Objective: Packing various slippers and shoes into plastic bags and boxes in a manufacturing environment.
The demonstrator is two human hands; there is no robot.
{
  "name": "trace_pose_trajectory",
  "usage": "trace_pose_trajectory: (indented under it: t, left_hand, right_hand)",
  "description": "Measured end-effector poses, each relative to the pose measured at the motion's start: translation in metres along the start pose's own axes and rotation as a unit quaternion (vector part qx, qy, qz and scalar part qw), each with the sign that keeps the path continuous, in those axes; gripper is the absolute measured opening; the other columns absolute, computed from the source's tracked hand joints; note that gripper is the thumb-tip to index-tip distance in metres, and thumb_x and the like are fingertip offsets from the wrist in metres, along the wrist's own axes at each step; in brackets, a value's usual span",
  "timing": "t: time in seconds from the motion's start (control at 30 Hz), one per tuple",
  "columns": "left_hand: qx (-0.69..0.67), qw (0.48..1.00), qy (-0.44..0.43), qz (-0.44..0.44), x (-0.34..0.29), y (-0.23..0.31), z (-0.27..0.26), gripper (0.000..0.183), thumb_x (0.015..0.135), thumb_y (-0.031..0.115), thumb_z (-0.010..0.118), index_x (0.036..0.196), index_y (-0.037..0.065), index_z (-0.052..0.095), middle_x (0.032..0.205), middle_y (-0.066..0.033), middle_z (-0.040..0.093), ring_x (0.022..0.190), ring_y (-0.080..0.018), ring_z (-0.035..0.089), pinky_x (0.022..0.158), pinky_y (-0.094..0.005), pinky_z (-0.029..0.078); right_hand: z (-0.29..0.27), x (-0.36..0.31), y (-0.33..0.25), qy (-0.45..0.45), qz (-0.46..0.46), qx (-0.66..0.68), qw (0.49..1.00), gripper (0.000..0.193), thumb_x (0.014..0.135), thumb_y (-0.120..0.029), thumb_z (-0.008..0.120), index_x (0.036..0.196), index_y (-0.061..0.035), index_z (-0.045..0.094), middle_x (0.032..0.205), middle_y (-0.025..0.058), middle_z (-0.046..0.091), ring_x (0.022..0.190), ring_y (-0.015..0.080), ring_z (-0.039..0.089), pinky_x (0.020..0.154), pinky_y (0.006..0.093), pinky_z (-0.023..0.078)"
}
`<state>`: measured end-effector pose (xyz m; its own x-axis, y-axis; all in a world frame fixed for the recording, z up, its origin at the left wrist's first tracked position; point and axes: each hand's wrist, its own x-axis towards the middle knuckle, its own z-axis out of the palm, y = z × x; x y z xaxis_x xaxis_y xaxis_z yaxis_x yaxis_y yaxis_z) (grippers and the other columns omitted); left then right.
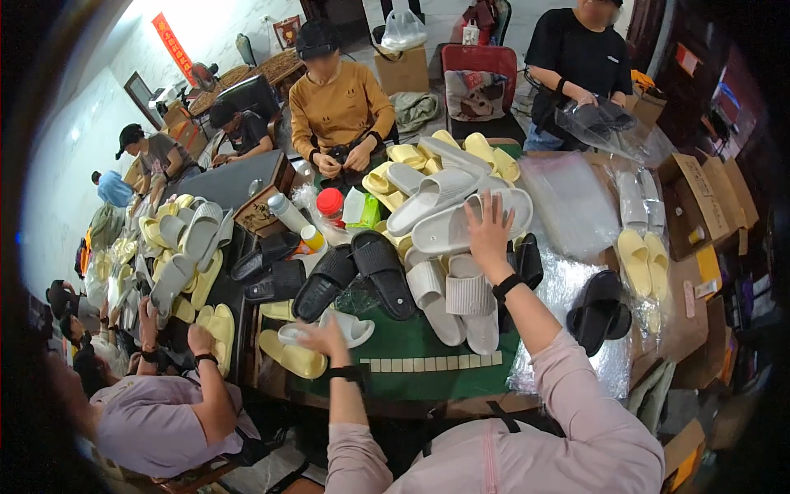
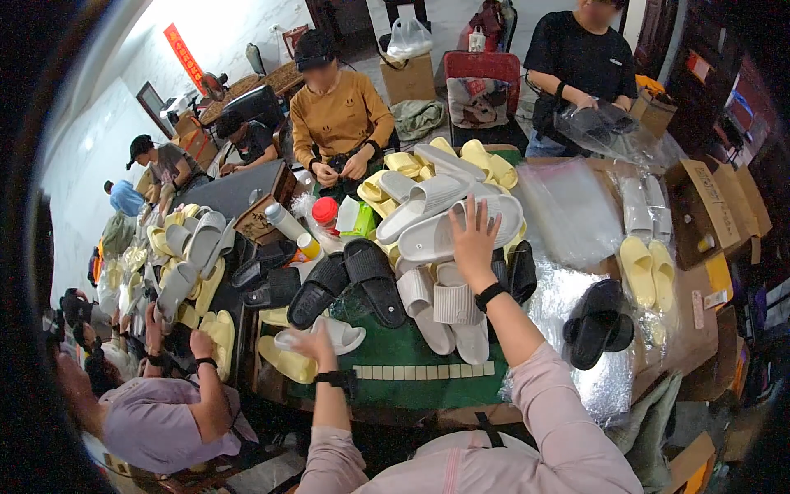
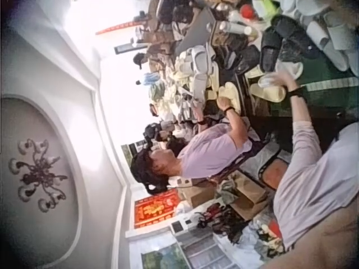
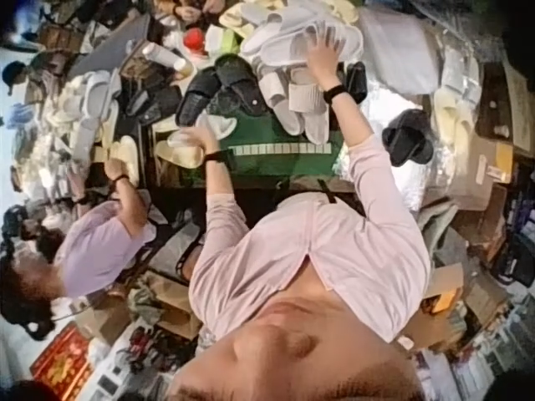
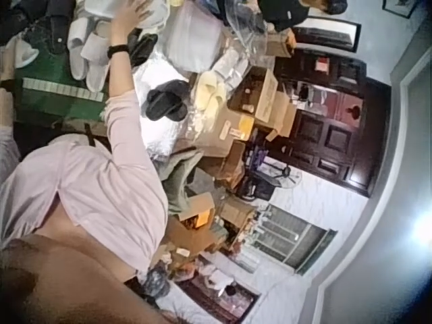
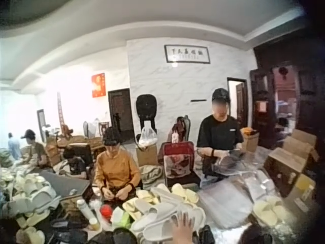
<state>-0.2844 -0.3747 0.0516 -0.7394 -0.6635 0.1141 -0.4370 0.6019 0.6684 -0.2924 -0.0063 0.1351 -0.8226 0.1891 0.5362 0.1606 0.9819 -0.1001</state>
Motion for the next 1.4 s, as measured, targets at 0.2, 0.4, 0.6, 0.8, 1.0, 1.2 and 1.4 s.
trace_pose_trajectory:
  t: [0.2, 0.4, 0.6, 0.8, 1.0, 1.2, 1.4]
  left_hand:
    - [0.202, 0.962, -0.167, -0.073, 0.095, -0.128, -0.039, 0.108, 0.066, 0.049, 0.071, 0.145, 0.018, 0.004, 0.143, -0.0278, 0.017, 0.133, -0.0436, 0.014, 0.108, -0.0536, 0.002]
    - [0.084, 0.962, -0.247, -0.077, 0.101, -0.125, -0.038, 0.077, 0.069, 0.027, 0.068, 0.132, -0.001, 0.035, 0.129, -0.0198, 0.047, 0.118, -0.0302, 0.045, 0.102, -0.0438, 0.024]
    - [-0.27, 0.947, -0.131, -0.115, 0.035, -0.167, 0.015, 0.047, 0.074, 0.012, 0.066, 0.112, -0.012, 0.051, 0.109, -0.0206, 0.059, 0.095, -0.0283, 0.057, 0.084, -0.0369, 0.043]
    - [-0.288, 0.928, -0.128, -0.197, -0.023, -0.128, -0.022, 0.038, 0.078, 0.014, 0.064, 0.103, -0.013, 0.054, 0.107, -0.0192, 0.059, 0.094, -0.0265, 0.057, 0.082, -0.0353, 0.044]
    - [-0.409, 0.883, -0.119, -0.198, -0.045, -0.124, -0.041, 0.036, 0.078, 0.014, 0.058, 0.105, -0.01, 0.053, 0.102, -0.015, 0.058, 0.089, -0.0245, 0.056, 0.077, -0.036, 0.045]
    - [-0.397, 0.89, -0.095, -0.202, -0.078, -0.075, -0.095, 0.044, 0.075, 0.006, 0.053, 0.115, -0.008, 0.042, 0.11, -0.017, 0.053, 0.093, -0.027, 0.055, 0.077, -0.0389, 0.047]
    - [-0.475, 0.857, -0.132, -0.15, -0.107, 0.01, -0.118, 0.043, 0.077, 0.007, 0.053, 0.115, -0.008, 0.041, 0.112, -0.0172, 0.052, 0.096, -0.0272, 0.054, 0.083, -0.0386, 0.044]
  right_hand:
    - [-0.015, -0.019, -0.039, 0.063, -0.096, 0.098, 0.989, 0.039, 0.08, -0.018, 0.055, 0.119, -0.0151, 0.054, 0.134, 0.0146, 0.036, 0.124, 0.0357, 0.033, 0.102, 0.0573, 0.022]
    - [0.016, -0.049, -0.123, -0.081, -0.268, 0.294, 0.914, 0.05, 0.077, -0.029, 0.063, 0.123, -0.0166, 0.05, 0.131, 0.0181, 0.039, 0.12, 0.0356, 0.035, 0.1, 0.0487, 0.027]
    - [0.107, -0.012, -0.221, -0.232, -0.132, 0.2, 0.943, 0.084, 0.068, -0.07, 0.053, 0.136, -0.0245, 0.037, 0.138, 0.0282, 0.03, 0.133, 0.0423, 0.019, 0.108, 0.0539, 0.005]
    - [0.129, -0.005, -0.255, -0.405, -0.087, 0.146, 0.899, 0.084, 0.071, -0.071, 0.046, 0.139, -0.023, 0.034, 0.127, 0.022, 0.047, 0.123, 0.0375, 0.037, 0.108, 0.0491, 0.008]
    - [0.099, -0.052, -0.265, -0.359, -0.135, 0.213, 0.899, 0.063, 0.075, -0.044, 0.055, 0.129, -0.011, 0.046, 0.094, 0.0185, 0.063, 0.09, 0.0325, 0.059, 0.082, 0.0416, 0.038]
    - [0.01, -0.063, -0.221, -0.323, -0.083, 0.335, 0.881, 0.036, 0.076, -0.027, 0.052, 0.107, -0.0115, 0.061, 0.072, 0.0159, 0.063, 0.07, 0.032, 0.06, 0.07, 0.0412, 0.04]
    - [-0.096, 0.007, -0.126, -0.179, -0.022, 0.347, 0.92, 0.034, 0.079, -0.022, 0.051, 0.11, -0.0152, 0.062, 0.077, 0.0169, 0.062, 0.075, 0.0313, 0.059, 0.071, 0.0433, 0.039]
